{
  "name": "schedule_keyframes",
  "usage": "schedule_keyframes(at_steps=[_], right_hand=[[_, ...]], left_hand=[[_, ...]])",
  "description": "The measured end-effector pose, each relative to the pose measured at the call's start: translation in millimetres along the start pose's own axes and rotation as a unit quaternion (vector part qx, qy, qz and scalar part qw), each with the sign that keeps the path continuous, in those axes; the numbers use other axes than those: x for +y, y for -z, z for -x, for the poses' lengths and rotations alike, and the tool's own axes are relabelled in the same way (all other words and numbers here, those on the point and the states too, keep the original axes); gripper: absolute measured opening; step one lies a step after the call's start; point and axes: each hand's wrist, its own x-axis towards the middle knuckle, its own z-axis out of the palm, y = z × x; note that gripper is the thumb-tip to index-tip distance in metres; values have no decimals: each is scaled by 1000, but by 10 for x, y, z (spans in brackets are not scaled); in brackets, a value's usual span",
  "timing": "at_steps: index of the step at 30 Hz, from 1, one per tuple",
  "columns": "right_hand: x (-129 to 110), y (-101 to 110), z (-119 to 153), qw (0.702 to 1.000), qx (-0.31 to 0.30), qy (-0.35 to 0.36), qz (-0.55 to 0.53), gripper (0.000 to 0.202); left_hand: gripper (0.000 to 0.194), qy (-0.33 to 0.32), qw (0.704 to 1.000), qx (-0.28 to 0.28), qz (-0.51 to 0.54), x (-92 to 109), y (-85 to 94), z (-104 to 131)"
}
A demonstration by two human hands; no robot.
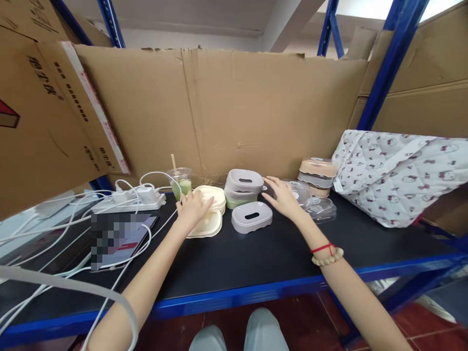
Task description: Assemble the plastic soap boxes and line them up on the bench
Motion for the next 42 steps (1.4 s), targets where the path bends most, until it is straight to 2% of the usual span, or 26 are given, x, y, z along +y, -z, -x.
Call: schedule_keyframes(at_steps=[3,7,11,14,17,21,24,27,29,31,33,38,40,42], right_hand=[[-152,-145,-21,999,-3,35,9,38],[-195,-220,-42,999,21,35,26,33],[-169,-203,-56,998,36,32,30,26],[-173,-187,-50,999,37,24,29,23],[-187,-180,-37,999,45,13,23,23],[-211,-147,-23,996,90,9,7,25],[-266,-98,-10,989,145,8,-16,27],[-358,-63,8,983,168,54,-47,28],[-418,-60,18,978,165,112,-65,32],[-457,-70,26,969,162,167,-79,36],[-468,-81,28,965,159,191,-90,37],[-480,-77,22,964,149,174,-134,33],[-527,-62,24,957,164,166,-172,28],[-592,-40,32,950,189,118,-218,23]], left_hand=[[71,7,1000,-16,-9,49,66,48],[92,-7,999,-33,-14,59,144,68],[85,0,999,-52,0,34,151,40],[77,-6,999,1,50,6,125,17],[75,-40,990,72,119,-41,101,-8],[87,-96,968,137,189,-88,55,-63],[101,-175,939,177,237,-80,-15,-98],[116,-263,904,209,265,-40,-104,-104],[120,-293,887,225,278,-8,-152,-90],[116,-309,873,238,294,20,-174,-69],[104,-314,868,236,305,37,-166,-47],[58,-270,875,225,333,36,-110,-13],[52,-262,871,233,345,29,-119,-9],[49,-267,866,247,343,23,-152,-7]])
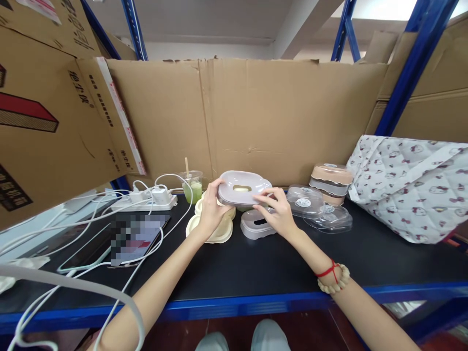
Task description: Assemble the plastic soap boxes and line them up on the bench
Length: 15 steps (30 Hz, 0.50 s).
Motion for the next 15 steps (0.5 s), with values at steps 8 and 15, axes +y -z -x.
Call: schedule_keyframes(at_steps=[8,15], right_hand=[[-106,4,-54,937,47,-290,-190,63],[-185,25,-97,910,39,-340,-234,63]], left_hand=[[39,-228,972,34,-35,-41,-95,106],[37,-185,979,81,-24,-139,-138,148]])
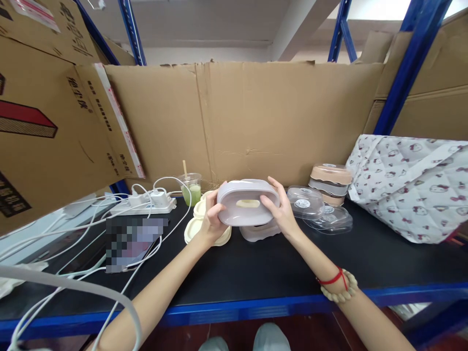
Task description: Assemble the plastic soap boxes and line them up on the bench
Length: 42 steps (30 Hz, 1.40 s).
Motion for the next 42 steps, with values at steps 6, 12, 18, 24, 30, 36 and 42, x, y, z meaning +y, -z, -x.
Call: schedule_keyframes(at_steps=[6,12,18,24,30,36,42], right_hand=[[12,-21,-16,996,30,-17,-78,49],[58,44,-75,994,89,44,-52,55],[32,43,-53,995,12,71,-64,63],[-3,47,-38,996,2,72,-59,56],[-26,81,-40,998,29,25,-53,41],[-91,107,-64,995,-68,2,-75,37],[-54,106,-52,994,-86,-18,-59,35]], left_hand=[[45,-21,999,-17,38,37,-9,-57],[86,153,966,-99,182,295,-8,-146],[39,360,895,-69,253,443,36,-306],[33,372,881,-63,285,519,114,-390],[33,361,881,-62,300,572,114,-396],[33,418,845,-24,334,541,67,-369],[43,478,794,-18,375,546,64,-358]])
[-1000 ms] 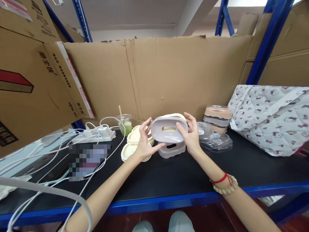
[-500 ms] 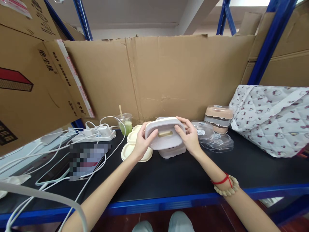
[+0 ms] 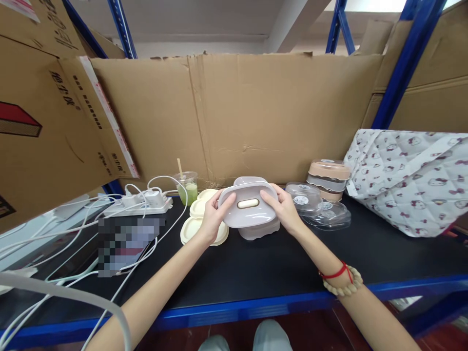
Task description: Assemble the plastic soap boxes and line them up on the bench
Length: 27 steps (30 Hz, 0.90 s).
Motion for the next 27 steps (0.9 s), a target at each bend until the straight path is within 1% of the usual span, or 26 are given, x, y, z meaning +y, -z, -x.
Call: schedule_keyframes(at_steps=[3,5,6,7,8,9,11,13,14,15,16,17,20,22,24,26,27], right_hand=[[51,74,-34,999,2,11,48,42],[80,178,-77,991,48,18,127,45],[92,244,-99,979,80,24,185,45],[102,314,-118,961,107,32,254,44],[113,384,-133,935,122,35,330,43],[122,451,-142,905,121,27,407,44],[142,563,-146,838,78,-29,539,54],[157,635,-141,777,28,-113,619,70],[162,657,-139,753,10,-150,641,76],[164,671,-138,736,0,-178,653,80],[164,680,-138,726,-4,-196,659,82],[161,686,-139,721,-4,-208,661,81],[141,694,-139,717,5,-220,661,74],[124,698,-131,718,10,-216,662,69],[107,701,-119,725,22,-202,658,63],[93,701,-117,742,65,-178,643,58],[88,699,-122,754,105,-161,628,57]], left_hand=[[47,58,996,22,69,37,3,-11],[41,95,988,45,113,84,8,-28],[34,112,984,58,129,111,11,-37],[26,129,979,71,143,137,13,-46],[20,148,973,81,156,162,16,-55],[16,169,967,87,167,182,18,-63],[14,216,955,83,188,209,24,-76],[12,260,941,65,206,224,32,-86],[12,278,935,58,214,231,35,-90],[12,293,929,55,220,239,39,-93],[13,304,924,54,226,249,41,-94],[15,313,920,54,231,260,43,-95],[20,325,912,43,247,291,47,-95],[23,327,909,35,256,298,51,-100],[26,322,909,26,263,289,59,-110],[28,308,914,12,263,268,68,-123],[29,298,919,4,259,253,73,-128]])
